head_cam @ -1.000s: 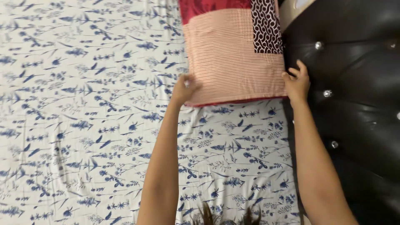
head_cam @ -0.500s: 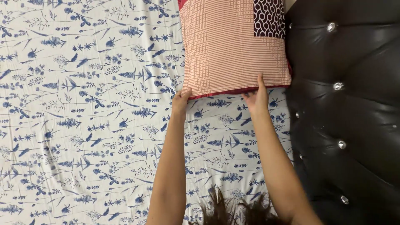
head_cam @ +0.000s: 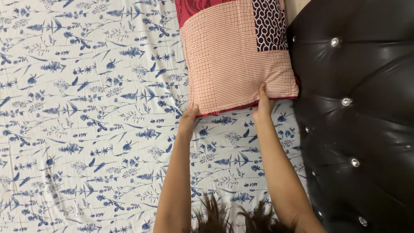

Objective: The person smooths a floral-patterned bedsheet on a bed, then places several folded blankets and pillows on top. She walks to a nearby table to retrieve additional bedding items and arranges them neatly on the bed.

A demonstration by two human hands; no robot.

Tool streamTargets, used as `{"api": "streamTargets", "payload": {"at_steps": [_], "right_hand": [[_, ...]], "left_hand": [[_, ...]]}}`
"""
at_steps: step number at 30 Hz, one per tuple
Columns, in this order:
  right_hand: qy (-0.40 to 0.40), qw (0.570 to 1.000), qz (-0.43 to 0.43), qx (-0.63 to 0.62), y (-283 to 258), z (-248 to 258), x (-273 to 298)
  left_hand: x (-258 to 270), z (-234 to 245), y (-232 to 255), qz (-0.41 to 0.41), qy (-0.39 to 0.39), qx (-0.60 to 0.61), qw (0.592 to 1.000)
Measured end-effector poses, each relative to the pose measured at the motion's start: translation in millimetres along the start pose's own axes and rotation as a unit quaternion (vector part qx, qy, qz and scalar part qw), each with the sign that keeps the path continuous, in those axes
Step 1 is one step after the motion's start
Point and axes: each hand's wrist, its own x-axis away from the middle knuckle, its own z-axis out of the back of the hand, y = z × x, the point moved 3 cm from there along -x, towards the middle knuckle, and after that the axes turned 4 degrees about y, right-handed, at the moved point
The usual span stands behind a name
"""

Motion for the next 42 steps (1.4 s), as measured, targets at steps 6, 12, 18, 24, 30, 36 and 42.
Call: {"api": "streamTargets", "payload": {"at_steps": [6,12,18,24,30,36,42], "right_hand": [[-0.009,1.0,0.029,-0.002,-19.2,-19.1,-16.6],[-0.02,0.999,0.015,0.029,1.0,26.3,-2.7],[-0.057,0.91,0.283,0.298,45.3,99.8,32.8],[-0.203,0.55,0.487,0.648,99.6,209.0,184.2],[-0.282,0.616,0.162,0.717,98.2,300.5,343.8],[-0.381,0.594,0.164,0.689,71.6,325.6,483.0],[-0.477,0.545,0.236,0.648,68.7,295.0,591.5]], "left_hand": [[-6.1,-3.7,12.6,0.061,-0.057,0.053,0.995],[-0.6,-11.3,6.3,-0.062,-0.053,-0.06,0.995],[72.5,-22.6,-43.8,-0.225,0.168,-0.526,0.803],[246.9,39.0,-128.8,-0.206,0.011,-0.708,0.675],[412.3,141.0,-163.5,-0.025,-0.046,-0.737,0.673],[550.1,263.5,-139.3,0.056,0.108,-0.646,0.753],[649.0,366.0,-124.1,-0.065,0.231,-0.497,0.834]]}}
